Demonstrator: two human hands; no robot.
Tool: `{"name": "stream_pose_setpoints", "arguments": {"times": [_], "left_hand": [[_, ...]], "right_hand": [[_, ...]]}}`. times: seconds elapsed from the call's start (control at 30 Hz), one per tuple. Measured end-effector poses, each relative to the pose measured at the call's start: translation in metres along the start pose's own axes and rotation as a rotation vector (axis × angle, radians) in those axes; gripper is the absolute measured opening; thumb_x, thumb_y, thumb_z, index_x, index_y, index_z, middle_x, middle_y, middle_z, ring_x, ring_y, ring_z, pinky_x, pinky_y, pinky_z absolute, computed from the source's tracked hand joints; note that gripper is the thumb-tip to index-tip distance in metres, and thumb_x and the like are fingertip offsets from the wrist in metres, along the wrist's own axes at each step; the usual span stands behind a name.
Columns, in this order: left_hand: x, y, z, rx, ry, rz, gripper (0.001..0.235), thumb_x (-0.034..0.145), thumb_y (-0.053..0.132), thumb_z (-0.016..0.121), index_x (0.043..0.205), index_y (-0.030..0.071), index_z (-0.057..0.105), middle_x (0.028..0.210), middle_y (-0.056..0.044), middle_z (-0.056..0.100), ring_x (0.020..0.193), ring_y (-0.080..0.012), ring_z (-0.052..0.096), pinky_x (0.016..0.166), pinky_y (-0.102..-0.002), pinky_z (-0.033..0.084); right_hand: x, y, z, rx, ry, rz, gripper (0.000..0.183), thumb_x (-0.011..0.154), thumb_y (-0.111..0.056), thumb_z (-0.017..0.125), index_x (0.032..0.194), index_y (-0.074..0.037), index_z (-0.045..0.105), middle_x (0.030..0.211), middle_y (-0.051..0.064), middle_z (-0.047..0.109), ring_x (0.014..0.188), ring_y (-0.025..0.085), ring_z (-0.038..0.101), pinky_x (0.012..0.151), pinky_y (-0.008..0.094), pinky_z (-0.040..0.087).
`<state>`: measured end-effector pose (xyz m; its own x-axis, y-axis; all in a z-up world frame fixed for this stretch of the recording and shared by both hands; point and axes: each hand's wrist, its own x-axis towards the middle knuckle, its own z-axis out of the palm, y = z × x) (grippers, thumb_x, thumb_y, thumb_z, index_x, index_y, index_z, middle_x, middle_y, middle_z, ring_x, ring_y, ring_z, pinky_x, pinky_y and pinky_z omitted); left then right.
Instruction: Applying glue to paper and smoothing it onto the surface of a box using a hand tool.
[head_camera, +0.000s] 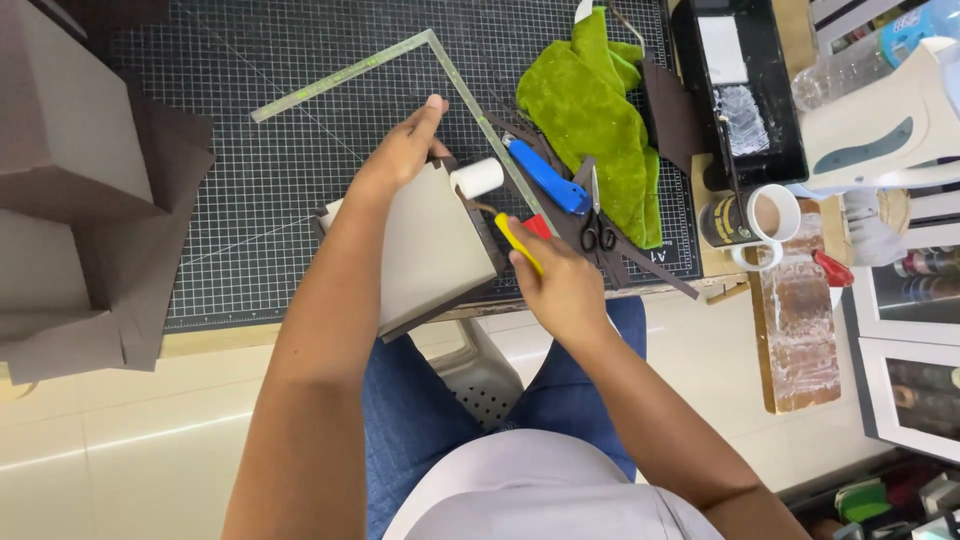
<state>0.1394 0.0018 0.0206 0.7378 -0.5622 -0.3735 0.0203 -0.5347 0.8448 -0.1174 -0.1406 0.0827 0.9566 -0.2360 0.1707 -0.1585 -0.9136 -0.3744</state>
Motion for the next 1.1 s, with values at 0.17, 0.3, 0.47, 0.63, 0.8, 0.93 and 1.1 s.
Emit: {"name": "stream_pose_setpoints", "arguments": {"times": [0.17,0.3,0.47,0.63,0.8,0.93,1.1], "left_hand": [[-0.032,0.047,-0.013,-0.119,-0.059,-0.202,0.106,0.073,0.079,0.004,0.164,0.030,0.030,0.119,-0.004,0.070,0.128,-0.0243,0.057,0.115,-0.046,0.032],[-0.019,0.034,-0.010,-0.127,-0.023,-0.189,0.110,0.072,0.081,0.002,0.163,0.028,0.032,0.104,-0.002,0.068,0.118,-0.0231,0.059,0.111,-0.045,0.035],[-0.030,0.043,-0.013,-0.160,-0.025,-0.185,0.108,0.074,0.079,0.005,0.163,0.023,0.030,0.105,-0.002,0.071,0.115,-0.0204,0.061,0.109,-0.041,0.036],[-0.030,0.044,-0.014,-0.138,-0.023,-0.193,0.108,0.073,0.079,0.002,0.164,0.027,0.030,0.107,-0.002,0.067,0.113,-0.0201,0.058,0.107,-0.040,0.036],[-0.027,0.041,-0.012,-0.170,-0.011,-0.180,0.109,0.074,0.080,0.004,0.164,0.023,0.029,0.101,-0.003,0.070,0.113,-0.0205,0.061,0.109,-0.041,0.037],[-0.030,0.042,-0.013,-0.158,-0.006,-0.186,0.108,0.074,0.079,0.003,0.165,0.027,0.028,0.098,-0.001,0.065,0.109,-0.0197,0.059,0.107,-0.039,0.036],[-0.032,0.042,-0.013,-0.178,-0.003,-0.153,0.110,0.073,0.080,0.004,0.164,0.023,0.027,0.102,-0.005,0.071,0.113,-0.0218,0.063,0.106,-0.040,0.040]], "right_hand": [[0.032,-0.002,0.007,0.006,-0.152,0.047,0.043,0.105,-0.034,0.051,0.147,-0.031,0.058,0.096,0.009,0.071,0.067,0.033,0.068,0.049,0.046,0.051],[0.048,-0.003,0.003,0.070,-0.146,0.057,0.043,0.104,-0.034,0.053,0.147,-0.030,0.057,0.114,0.009,0.075,0.076,0.031,0.072,0.055,0.044,0.055],[0.040,0.003,-0.002,0.076,-0.055,0.003,0.041,0.106,-0.036,0.053,0.145,-0.027,0.059,0.125,0.008,0.073,0.084,0.026,0.075,0.051,0.040,0.055],[0.040,0.010,0.015,0.011,-0.048,-0.038,0.040,0.105,-0.032,0.055,0.145,-0.031,0.059,0.101,0.007,0.072,0.064,0.028,0.068,0.048,0.043,0.052],[0.046,0.008,0.007,0.060,-0.022,-0.036,0.041,0.107,-0.035,0.054,0.147,-0.028,0.057,0.116,0.009,0.074,0.063,0.023,0.069,0.044,0.035,0.048],[0.047,0.013,0.024,0.004,-0.031,-0.068,0.042,0.106,-0.030,0.055,0.147,-0.032,0.057,0.101,0.006,0.070,0.061,0.030,0.066,0.042,0.042,0.047],[0.050,0.008,0.016,0.033,-0.011,-0.045,0.040,0.104,-0.029,0.059,0.144,-0.028,0.060,0.112,0.006,0.075,0.073,0.026,0.071,0.045,0.041,0.051]]}}
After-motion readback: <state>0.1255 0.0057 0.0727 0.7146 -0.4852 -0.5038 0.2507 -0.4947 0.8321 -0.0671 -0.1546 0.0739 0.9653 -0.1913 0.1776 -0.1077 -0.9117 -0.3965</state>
